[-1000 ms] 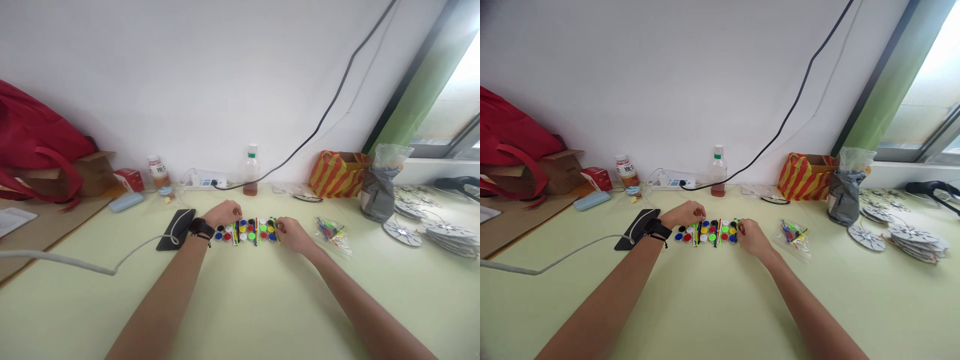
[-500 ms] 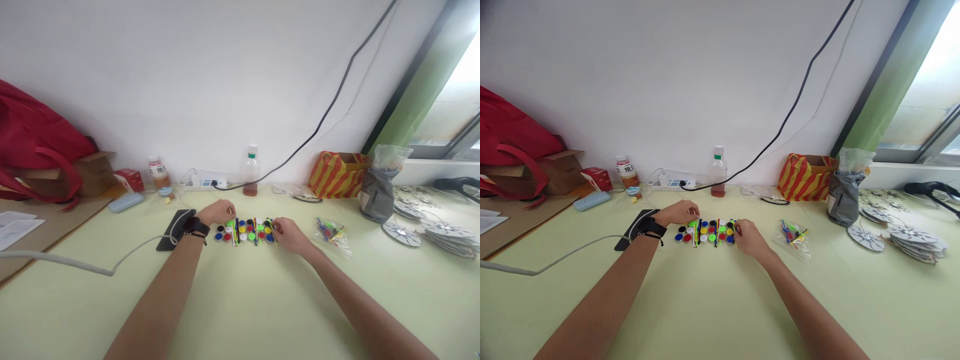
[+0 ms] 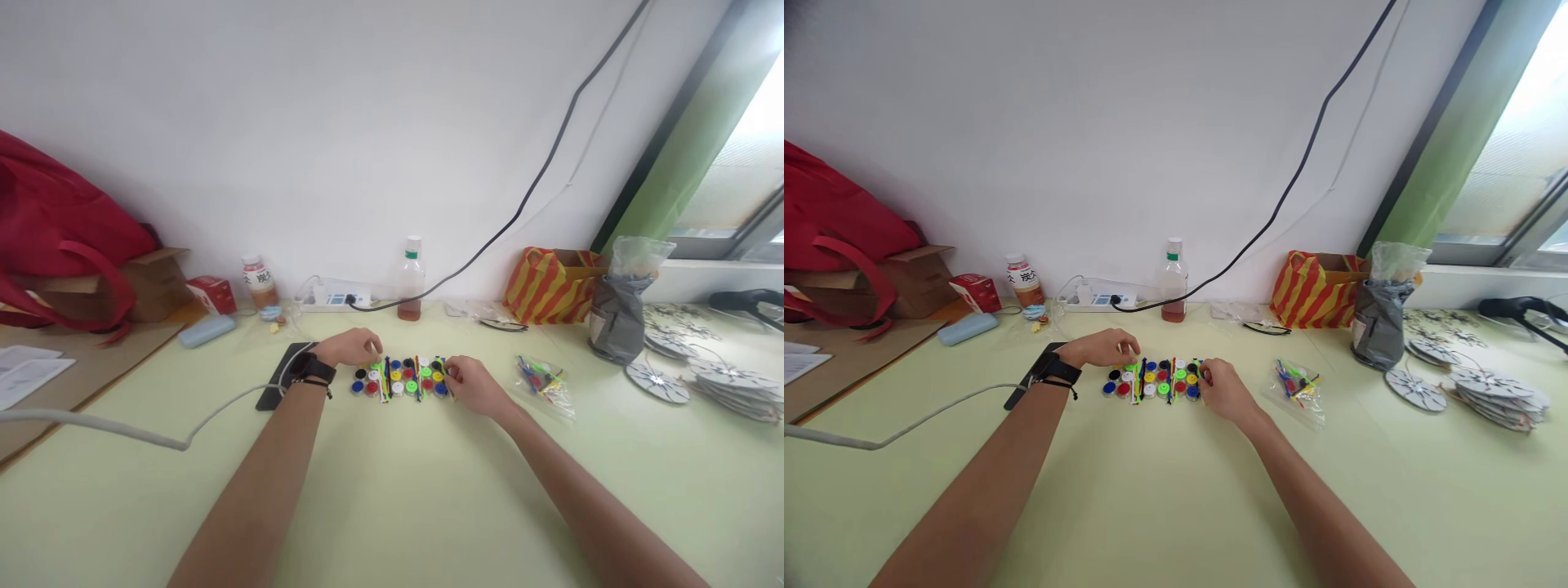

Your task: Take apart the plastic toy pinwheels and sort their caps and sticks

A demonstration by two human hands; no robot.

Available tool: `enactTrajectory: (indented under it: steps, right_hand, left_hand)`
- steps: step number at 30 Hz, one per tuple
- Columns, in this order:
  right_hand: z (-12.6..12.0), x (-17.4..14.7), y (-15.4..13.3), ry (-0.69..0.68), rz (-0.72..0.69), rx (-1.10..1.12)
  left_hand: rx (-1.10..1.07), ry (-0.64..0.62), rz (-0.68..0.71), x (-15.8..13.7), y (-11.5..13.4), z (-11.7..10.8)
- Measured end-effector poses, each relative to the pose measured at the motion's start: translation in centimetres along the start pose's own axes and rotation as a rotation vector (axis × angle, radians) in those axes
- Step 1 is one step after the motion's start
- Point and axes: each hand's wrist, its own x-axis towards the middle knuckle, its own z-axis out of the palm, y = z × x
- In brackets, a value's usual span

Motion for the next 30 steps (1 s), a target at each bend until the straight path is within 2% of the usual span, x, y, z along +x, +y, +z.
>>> enactTrajectory:
  steps: [7, 11, 14, 18, 20, 22, 24, 26, 28, 30]
  right_hand:
    - [0.4, -0.1, -0.3, 0.007, -0.009, 0.03]
    - [0.4, -0.1, -0.8, -0.029, -0.036, 0.059]
    - [-1.8, 0.1, 0.6, 0.03, -0.011, -0.003]
    - [-7.9, -0.4, 6.6, 0.27, 0.224, -0.312]
    - [-10.6, -1.1, 10.1, 0.271, 0.294, -0.437]
    - [-12.3, -1.8, 12.9, 0.158, 0.291, -0.461]
    - [-13.0, -2.2, 14.4, 0.043, 0.28, -0.367]
    - [-13.0, -2.1, 14.7, -0.005, 0.277, -0.263]
    - [-13.0, -1.5, 14.2, 0.012, 0.274, -0.188]
    - [-13.0, -0.7, 13.2, 0.121, 0.26, -0.14]
  left_hand:
    - [-0.003, -0.006, -0.009, -0.2, 0.1, -0.1]
    - [0.007, 0.038, -0.04, -0.3, 0.7, -0.1]
    - [0.014, 0.098, -0.051, -0.1, 1.4, -0.1]
    - [0.008, 0.167, -0.003, 0.1, 2.7, 0.0]
    - [-0.004, 0.177, 0.027, 0.2, 3.3, 0.1]
    - [-0.017, 0.179, 0.051, 0.2, 3.8, 0.3]
    - [-0.029, 0.178, 0.072, 0.4, 4.1, 0.5]
    - [-0.041, 0.183, 0.096, 0.6, 4.4, 0.9]
    - [-0.055, 0.202, 0.125, 0.8, 4.7, 1.4]
    - [-0.068, 0.225, 0.157, 1.1, 5.1, 1.8]
